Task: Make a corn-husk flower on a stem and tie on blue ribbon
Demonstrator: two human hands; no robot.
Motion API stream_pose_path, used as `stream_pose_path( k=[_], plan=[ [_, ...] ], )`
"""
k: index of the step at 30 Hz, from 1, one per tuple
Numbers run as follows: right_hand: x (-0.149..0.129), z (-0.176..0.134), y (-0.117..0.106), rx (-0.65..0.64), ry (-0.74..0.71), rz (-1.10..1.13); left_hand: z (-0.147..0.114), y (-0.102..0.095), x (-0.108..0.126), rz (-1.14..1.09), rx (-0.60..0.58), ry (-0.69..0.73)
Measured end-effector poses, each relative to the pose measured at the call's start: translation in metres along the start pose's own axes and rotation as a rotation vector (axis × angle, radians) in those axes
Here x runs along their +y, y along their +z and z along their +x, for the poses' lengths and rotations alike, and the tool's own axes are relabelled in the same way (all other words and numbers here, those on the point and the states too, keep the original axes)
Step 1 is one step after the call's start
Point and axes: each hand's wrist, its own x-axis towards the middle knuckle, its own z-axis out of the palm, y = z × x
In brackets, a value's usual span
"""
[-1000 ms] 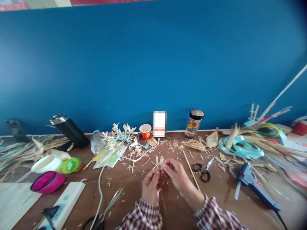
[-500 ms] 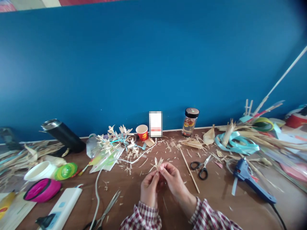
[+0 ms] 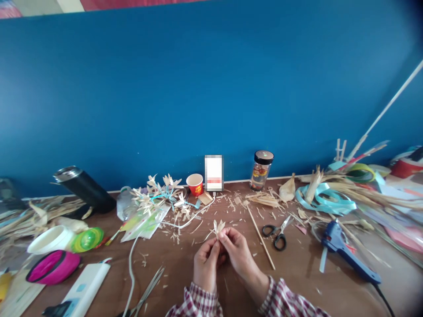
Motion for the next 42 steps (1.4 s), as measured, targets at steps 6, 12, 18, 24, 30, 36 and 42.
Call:
stream_pose_path(
  k=[6,12,18,24,30,36,42],
  plan=[
    [0.0038,-0.0003,-0.0008,0.014,-0.015,-0.017,-0.0023,0.0013,0.002,0.074,-0.028,0.051],
    [0.0037,-0.0015,0.0011,0.01,0.004,-0.025,-0.0015,0.0003,0.0014,0.07,-0.031,0.064],
    [0.0029,-0.0021,0.0012,0.002,0.008,-0.03,0.0002,-0.0015,0.0004,0.093,-0.036,0.086],
    [0.0009,-0.0035,0.0026,0.016,-0.005,-0.041,0.0009,-0.0012,0.0008,0.111,0.007,0.082],
    [0.002,-0.003,0.0036,0.004,-0.024,-0.049,0.0022,-0.003,-0.0004,0.101,0.021,0.078],
    [0.0038,-0.0007,0.0015,-0.038,-0.062,0.017,0.0035,-0.004,-0.0023,0.086,0.016,0.068],
    [-0.0021,-0.0023,0.0021,-0.076,0.019,0.054,0.0034,-0.0061,0.0041,0.055,0.011,0.049]
  ],
)
